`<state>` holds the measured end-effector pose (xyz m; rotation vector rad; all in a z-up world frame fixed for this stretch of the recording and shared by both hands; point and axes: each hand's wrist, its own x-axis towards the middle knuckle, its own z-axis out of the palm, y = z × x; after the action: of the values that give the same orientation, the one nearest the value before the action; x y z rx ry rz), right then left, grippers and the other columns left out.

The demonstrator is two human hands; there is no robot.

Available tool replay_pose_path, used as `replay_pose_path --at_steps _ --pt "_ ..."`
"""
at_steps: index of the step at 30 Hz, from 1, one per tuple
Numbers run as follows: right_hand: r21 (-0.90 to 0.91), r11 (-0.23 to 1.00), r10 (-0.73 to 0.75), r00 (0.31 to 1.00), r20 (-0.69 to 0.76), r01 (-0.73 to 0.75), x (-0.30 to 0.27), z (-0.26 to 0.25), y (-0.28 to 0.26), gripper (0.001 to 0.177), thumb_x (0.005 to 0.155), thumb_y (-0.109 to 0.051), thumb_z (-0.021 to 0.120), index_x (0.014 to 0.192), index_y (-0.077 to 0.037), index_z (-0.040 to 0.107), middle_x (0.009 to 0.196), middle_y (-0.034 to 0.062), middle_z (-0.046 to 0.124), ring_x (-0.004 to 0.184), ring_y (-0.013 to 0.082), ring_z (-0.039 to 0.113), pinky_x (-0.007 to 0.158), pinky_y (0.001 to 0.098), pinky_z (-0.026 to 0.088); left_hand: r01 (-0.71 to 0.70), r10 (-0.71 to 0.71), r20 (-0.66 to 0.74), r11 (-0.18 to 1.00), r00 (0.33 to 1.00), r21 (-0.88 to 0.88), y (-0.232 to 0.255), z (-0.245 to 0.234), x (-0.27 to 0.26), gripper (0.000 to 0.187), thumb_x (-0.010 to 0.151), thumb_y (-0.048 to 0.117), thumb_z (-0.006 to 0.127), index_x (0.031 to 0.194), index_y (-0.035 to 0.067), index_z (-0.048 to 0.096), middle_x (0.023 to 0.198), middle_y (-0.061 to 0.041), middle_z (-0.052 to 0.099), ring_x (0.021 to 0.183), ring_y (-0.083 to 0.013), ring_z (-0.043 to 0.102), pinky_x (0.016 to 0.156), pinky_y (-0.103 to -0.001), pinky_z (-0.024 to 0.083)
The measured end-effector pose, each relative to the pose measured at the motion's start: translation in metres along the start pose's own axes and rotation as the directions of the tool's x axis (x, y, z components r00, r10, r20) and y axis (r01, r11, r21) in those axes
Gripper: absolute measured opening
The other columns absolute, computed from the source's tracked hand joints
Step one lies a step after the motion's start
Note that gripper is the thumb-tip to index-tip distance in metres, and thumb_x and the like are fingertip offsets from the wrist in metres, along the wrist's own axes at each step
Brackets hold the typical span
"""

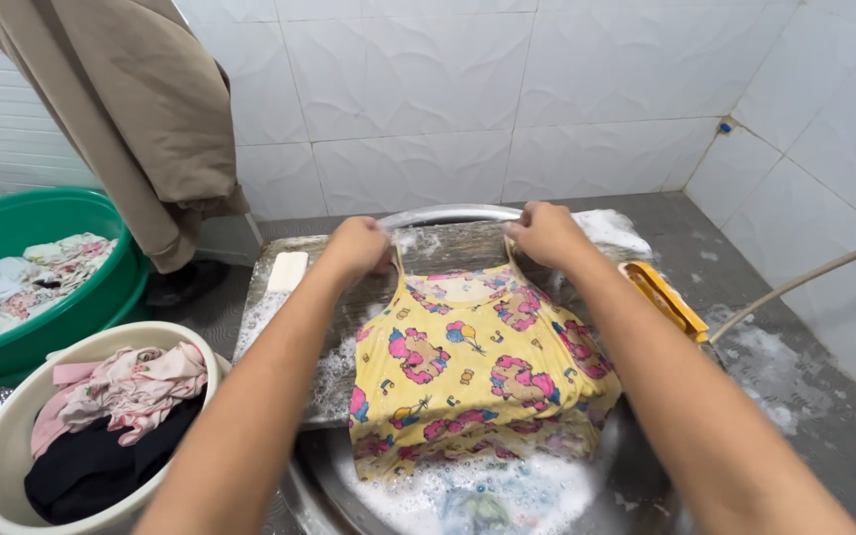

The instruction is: The person washes a yellow garment by hand in a basin of soapy water, scrubbing it against a wooden board with a brush. They turn the garment over to scrub both sides before rinsing it back in the basin.

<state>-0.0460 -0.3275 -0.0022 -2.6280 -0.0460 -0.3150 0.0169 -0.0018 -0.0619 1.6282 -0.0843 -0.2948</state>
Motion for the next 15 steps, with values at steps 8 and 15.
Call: replay_pose_path --at_steps 8,15 --pt "-0.123 0.983 -0.063 0.875 0.481 0.138 -0.09 -0.053 0.013 0.041 0.079 -0.046 0.08 0.089 -0.006 0.073 0.085 0.0094 0.076 0.084 0.0252 0.072 0.077 0.0417 0.055 -0.102 0.04 0.096 0.537 0.995 0.838 0.038 0.013 -0.164 0.044 0.085 0.043 0.078 0.086 0.001 0.067 0.08 -0.017 0.073 0.075 -0.0264 0.07 0.072 -0.039 0.055" --pt "0.471 0.852 -0.006 0.896 0.445 -0.229 -0.104 -0.042 0.053 0.018 0.09 -0.029 0.072 0.093 -0.012 0.077 0.077 0.0016 0.064 0.07 0.0133 0.054 0.061 0.0327 0.042 -0.06 0.112 -0.051 0.801 0.992 0.595 0.009 0.001 -0.164 0.029 0.088 0.031 0.074 0.088 0.004 0.063 0.078 -0.01 0.068 0.07 -0.0198 0.063 0.064 -0.039 0.051"
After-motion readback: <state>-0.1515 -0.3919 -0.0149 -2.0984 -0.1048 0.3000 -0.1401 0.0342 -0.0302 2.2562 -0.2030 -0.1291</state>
